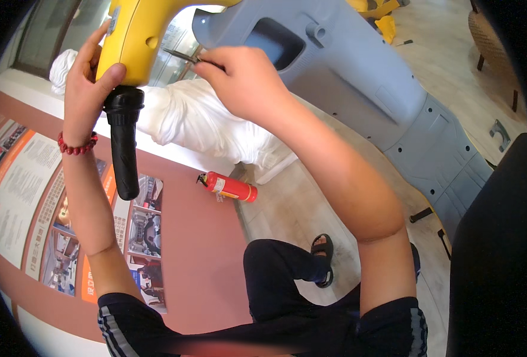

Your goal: Replacing parts on the handlebar and body of a yellow electric scooter.

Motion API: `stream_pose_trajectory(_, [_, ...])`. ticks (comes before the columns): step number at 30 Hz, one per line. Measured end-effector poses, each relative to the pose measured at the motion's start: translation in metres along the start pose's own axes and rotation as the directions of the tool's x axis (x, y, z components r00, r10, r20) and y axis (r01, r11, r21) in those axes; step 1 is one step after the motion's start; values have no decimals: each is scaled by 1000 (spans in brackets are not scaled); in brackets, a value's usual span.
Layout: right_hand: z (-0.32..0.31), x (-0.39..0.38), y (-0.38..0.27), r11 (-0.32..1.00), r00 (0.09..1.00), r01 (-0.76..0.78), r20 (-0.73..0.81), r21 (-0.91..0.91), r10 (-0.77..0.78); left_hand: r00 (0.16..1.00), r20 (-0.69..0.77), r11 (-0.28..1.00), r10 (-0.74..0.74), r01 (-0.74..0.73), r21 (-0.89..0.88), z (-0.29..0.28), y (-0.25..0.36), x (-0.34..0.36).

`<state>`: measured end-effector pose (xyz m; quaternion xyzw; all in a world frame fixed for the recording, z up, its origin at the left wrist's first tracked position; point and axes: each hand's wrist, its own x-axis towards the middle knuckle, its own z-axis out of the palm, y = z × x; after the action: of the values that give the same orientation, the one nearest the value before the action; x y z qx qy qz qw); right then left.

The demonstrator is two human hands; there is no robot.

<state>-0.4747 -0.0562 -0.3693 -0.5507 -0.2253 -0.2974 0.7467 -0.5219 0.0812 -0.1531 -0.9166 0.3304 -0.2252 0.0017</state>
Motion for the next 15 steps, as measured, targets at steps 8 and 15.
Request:
stream_pose_trajectory(8, [-28, -61, 50, 977, 978, -207, 2, 50, 207, 1000, -17, 1000, -14, 14, 25, -3, 2, -3])
stream_pose_trajectory(15, [-61, -93, 68, 909, 918, -374, -64, 181, 391, 994, 71, 980, 79, -65, -186, -8, -12, 4])
